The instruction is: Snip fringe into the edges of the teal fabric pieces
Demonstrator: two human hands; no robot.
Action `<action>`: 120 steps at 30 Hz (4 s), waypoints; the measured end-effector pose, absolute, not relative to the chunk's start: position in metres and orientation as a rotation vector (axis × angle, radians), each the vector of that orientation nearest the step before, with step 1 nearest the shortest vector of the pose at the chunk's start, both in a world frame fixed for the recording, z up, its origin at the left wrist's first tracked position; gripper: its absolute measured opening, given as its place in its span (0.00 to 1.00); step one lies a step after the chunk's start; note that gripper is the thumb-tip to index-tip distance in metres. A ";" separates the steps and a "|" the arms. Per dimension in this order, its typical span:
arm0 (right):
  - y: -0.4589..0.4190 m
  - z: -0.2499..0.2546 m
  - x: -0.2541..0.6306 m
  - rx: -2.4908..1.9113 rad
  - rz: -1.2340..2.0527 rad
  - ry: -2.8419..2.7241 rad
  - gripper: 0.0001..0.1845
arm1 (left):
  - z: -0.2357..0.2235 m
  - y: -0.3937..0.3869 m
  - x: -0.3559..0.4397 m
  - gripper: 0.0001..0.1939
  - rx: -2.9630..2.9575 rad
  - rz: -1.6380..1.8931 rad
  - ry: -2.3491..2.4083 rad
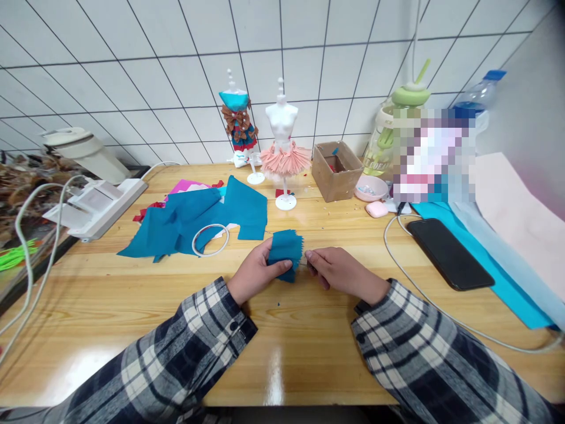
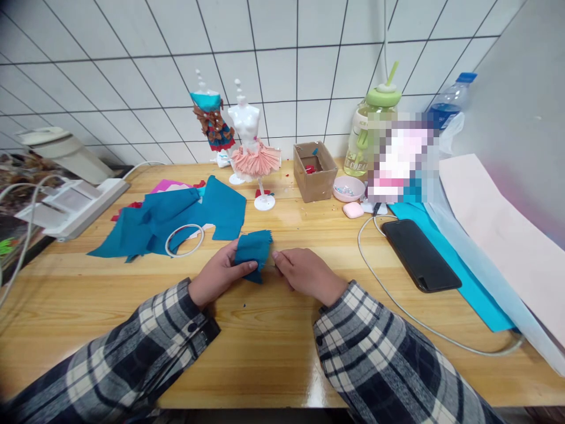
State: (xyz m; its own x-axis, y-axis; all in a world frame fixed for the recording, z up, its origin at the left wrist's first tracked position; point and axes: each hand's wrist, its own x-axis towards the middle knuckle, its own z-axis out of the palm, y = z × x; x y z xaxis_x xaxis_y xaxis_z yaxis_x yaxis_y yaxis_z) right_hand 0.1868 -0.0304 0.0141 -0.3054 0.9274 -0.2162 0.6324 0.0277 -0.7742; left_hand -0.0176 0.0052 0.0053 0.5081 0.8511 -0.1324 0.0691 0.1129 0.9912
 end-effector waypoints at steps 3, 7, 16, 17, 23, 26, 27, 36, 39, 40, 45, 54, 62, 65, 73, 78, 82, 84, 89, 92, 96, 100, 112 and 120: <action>-0.031 0.015 0.188 -1.570 1.211 -1.943 0.26 | 0.006 0.005 -0.018 0.27 1.370 0.690 0.870; -0.031 0.015 0.188 -1.574 1.203 -1.953 0.26 | 0.005 0.006 -0.017 0.26 1.411 0.676 0.866; -0.031 0.015 0.188 -1.565 1.251 -1.975 0.26 | 0.000 0.006 -0.019 0.26 1.432 0.647 0.837; -0.031 0.015 0.188 -1.557 1.259 -1.975 0.25 | -0.001 0.006 -0.019 0.26 1.429 0.642 0.831; -0.030 0.015 0.189 -1.568 1.261 -1.989 0.26 | -0.002 0.005 -0.019 0.25 1.452 0.641 0.834; -0.030 0.016 0.188 -1.588 1.261 -1.997 0.25 | -0.002 0.006 -0.019 0.25 1.468 0.643 0.829; -0.029 0.016 0.188 -1.593 1.260 -2.001 0.25 | -0.003 0.006 -0.020 0.26 1.464 0.643 0.824; -0.029 0.015 0.189 -1.591 1.245 -2.033 0.24 | -0.005 0.006 -0.020 0.27 1.451 0.647 0.802; -0.029 0.015 0.189 -1.595 1.226 -2.044 0.24 | -0.005 0.006 -0.020 0.27 1.457 0.653 0.802; -0.029 0.015 0.188 -1.597 1.222 -2.044 0.24 | -0.005 0.006 -0.020 0.26 1.458 0.655 0.802; -0.028 0.016 0.188 -1.610 1.235 -2.038 0.24 | -0.005 0.006 -0.019 0.25 1.443 0.660 0.809; -0.028 0.015 0.189 -1.594 1.197 -2.040 0.25 | -0.002 0.007 -0.018 0.27 1.460 0.684 0.841; -0.028 0.014 0.190 -1.578 1.153 -1.998 0.27 | 0.002 0.007 -0.017 0.29 1.375 0.767 0.889; -0.028 0.012 0.190 -1.533 1.121 -1.837 0.30 | 0.001 0.007 -0.016 0.31 1.275 0.819 0.847; -0.026 0.009 0.189 -1.558 0.998 -1.916 0.15 | -0.002 0.008 -0.015 0.34 1.200 0.887 0.802; -0.027 0.012 0.189 -1.520 1.093 -1.906 0.18 | 0.002 0.007 -0.014 0.34 1.259 0.898 0.806; -0.029 0.013 0.184 -1.529 1.117 -1.887 0.15 | 0.005 0.006 -0.012 0.34 1.301 0.906 0.817; -0.029 0.013 0.183 -1.560 1.060 -1.876 0.12 | 0.004 0.005 -0.012 0.35 1.287 0.909 0.819; -0.027 0.014 0.195 -1.787 0.699 -1.783 0.14 | 0.003 0.003 -0.016 0.26 1.236 0.916 0.874; -0.024 0.011 0.206 -1.977 0.483 -1.866 0.14 | 0.004 0.006 -0.023 0.20 1.229 1.120 1.019; -0.022 0.005 0.210 -1.990 0.366 -1.994 0.15 | 0.003 0.015 -0.034 0.20 1.169 1.356 1.101; -0.031 0.004 0.204 -1.981 0.169 -1.963 0.19 | -0.003 0.022 -0.043 0.19 1.112 1.385 1.152; -0.079 0.005 0.167 -1.845 0.295 -2.225 0.21 | -0.010 0.029 -0.044 0.22 1.090 1.291 1.175; -0.094 0.005 0.140 -1.566 0.413 -2.394 0.22 | -0.006 0.028 -0.041 0.21 1.125 1.298 1.185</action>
State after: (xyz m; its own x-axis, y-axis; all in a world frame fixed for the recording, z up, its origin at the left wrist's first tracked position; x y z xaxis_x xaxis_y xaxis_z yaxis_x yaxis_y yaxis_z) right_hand 0.1404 -0.0938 0.0055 -0.3908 0.9189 0.0530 0.8481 0.3818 -0.3674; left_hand -0.0405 0.0281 -0.0064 -0.0599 0.9982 0.0071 -0.0836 -0.0121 0.9964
